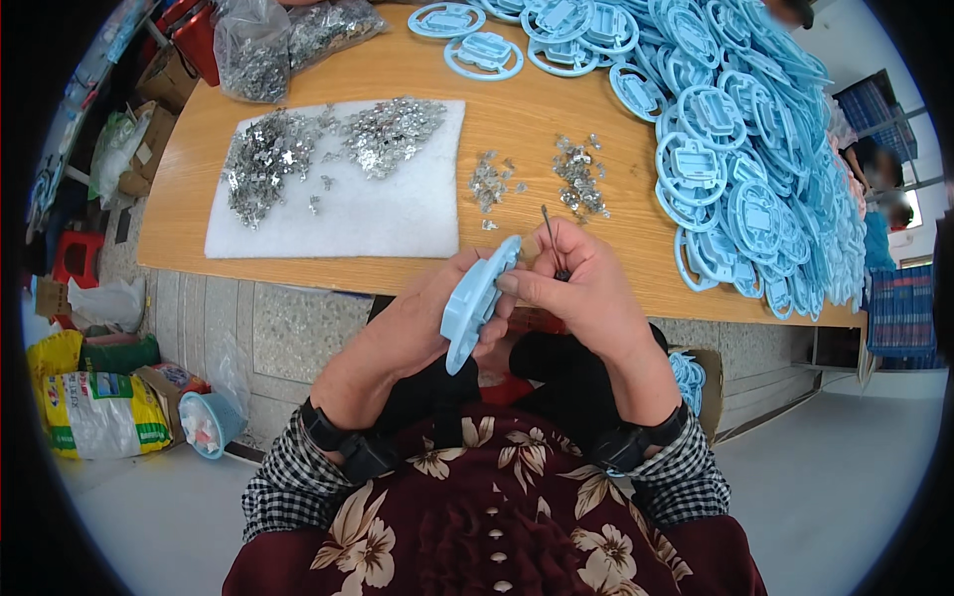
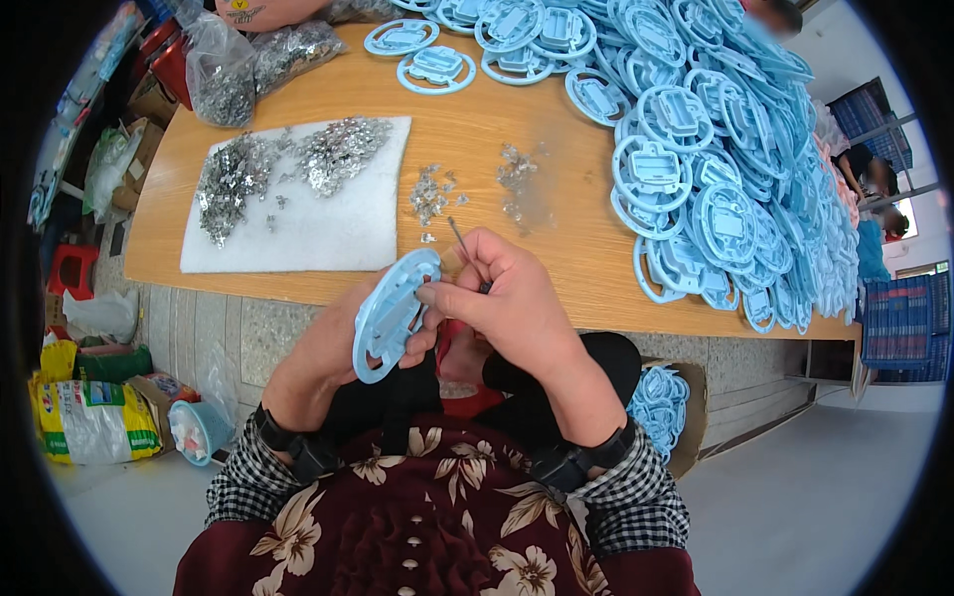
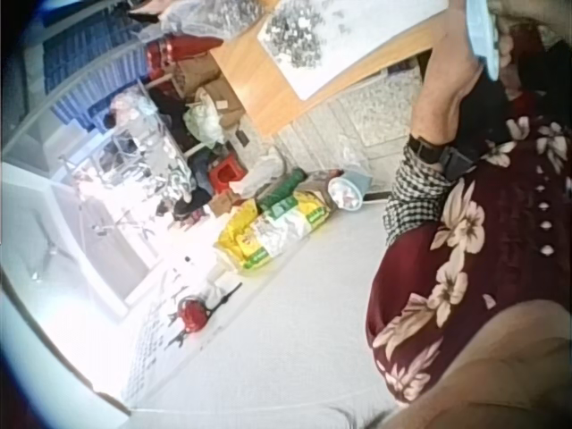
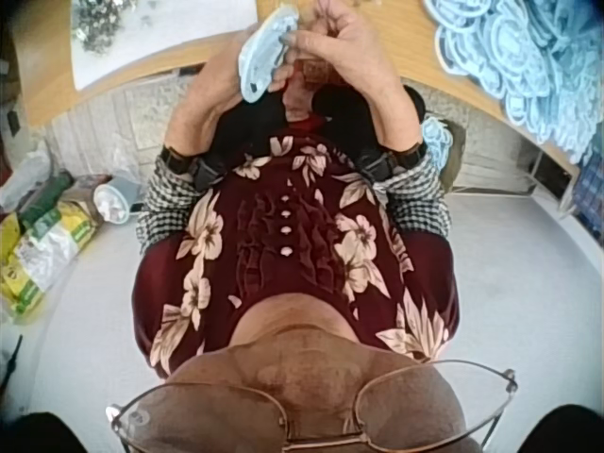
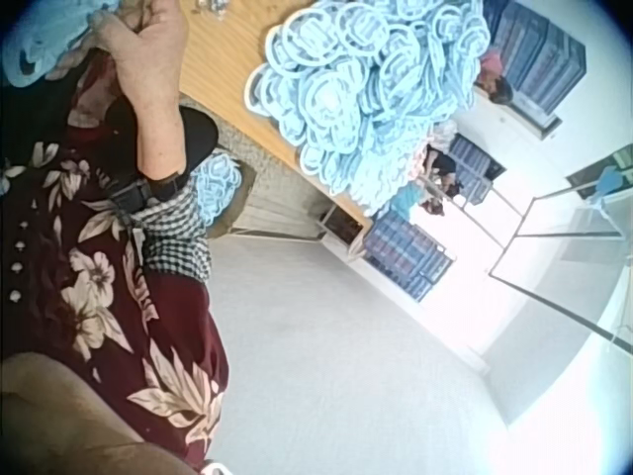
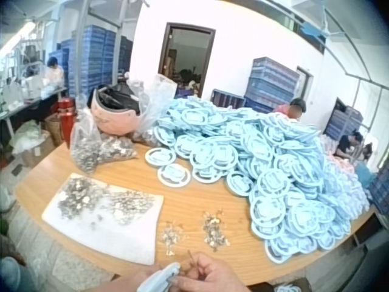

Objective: Assembling silver metal pieces into blue plastic ring components.

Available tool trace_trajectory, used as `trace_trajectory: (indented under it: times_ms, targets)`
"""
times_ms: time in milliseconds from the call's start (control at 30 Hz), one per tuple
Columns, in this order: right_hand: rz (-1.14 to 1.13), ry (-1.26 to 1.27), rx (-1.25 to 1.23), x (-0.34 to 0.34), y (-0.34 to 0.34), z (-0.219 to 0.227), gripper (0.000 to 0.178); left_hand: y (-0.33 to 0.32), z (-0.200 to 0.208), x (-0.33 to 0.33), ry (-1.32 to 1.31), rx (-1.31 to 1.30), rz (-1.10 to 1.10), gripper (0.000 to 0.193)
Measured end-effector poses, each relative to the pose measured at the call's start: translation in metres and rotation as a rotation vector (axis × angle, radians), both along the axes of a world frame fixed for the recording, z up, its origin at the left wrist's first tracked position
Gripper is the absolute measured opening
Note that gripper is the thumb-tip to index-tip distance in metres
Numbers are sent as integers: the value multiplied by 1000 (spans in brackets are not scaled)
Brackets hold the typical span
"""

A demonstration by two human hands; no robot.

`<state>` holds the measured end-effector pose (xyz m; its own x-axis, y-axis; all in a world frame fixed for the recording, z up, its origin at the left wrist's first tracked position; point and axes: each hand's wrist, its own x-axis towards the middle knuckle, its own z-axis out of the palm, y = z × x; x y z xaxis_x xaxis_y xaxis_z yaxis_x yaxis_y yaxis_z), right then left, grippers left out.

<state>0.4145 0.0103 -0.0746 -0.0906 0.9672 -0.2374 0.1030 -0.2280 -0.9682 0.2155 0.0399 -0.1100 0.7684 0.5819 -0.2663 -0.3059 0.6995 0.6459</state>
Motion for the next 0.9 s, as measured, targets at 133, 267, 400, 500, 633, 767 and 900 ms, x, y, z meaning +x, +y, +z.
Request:
trace_trajectory:
  times_ms: [133, 267, 400, 500, 633, 767, 900]
  targets:
    - [61, 58, -86, -2, 5, 2, 22, -1, 7, -11, -100, -88, -76, 29]
    - [132, 95, -63, -4, 6, 20, 26, 1, 9, -29, -191, -187, -73, 26]
    - [204, 8, 21, -24, 27, 36, 30, 2, 6, -58, -34, -60, 46, 39]
    - [270, -198, 167, -60, 58, 29, 29, -3, 8, -84, -22, -26, 158, 43]
    - [317, -659, 438, -112, 92, 22, 23, -6, -6, -112, 44, 15, 201, 42]
    - [398, -736, 491, -145, 118, 21, 19, -9, -11, -128, -39, -5, 275, 39]
    - [457, -793, 608, -166, 134, 12, 18, -9, -16, -135, -53, 20, 317, 37]
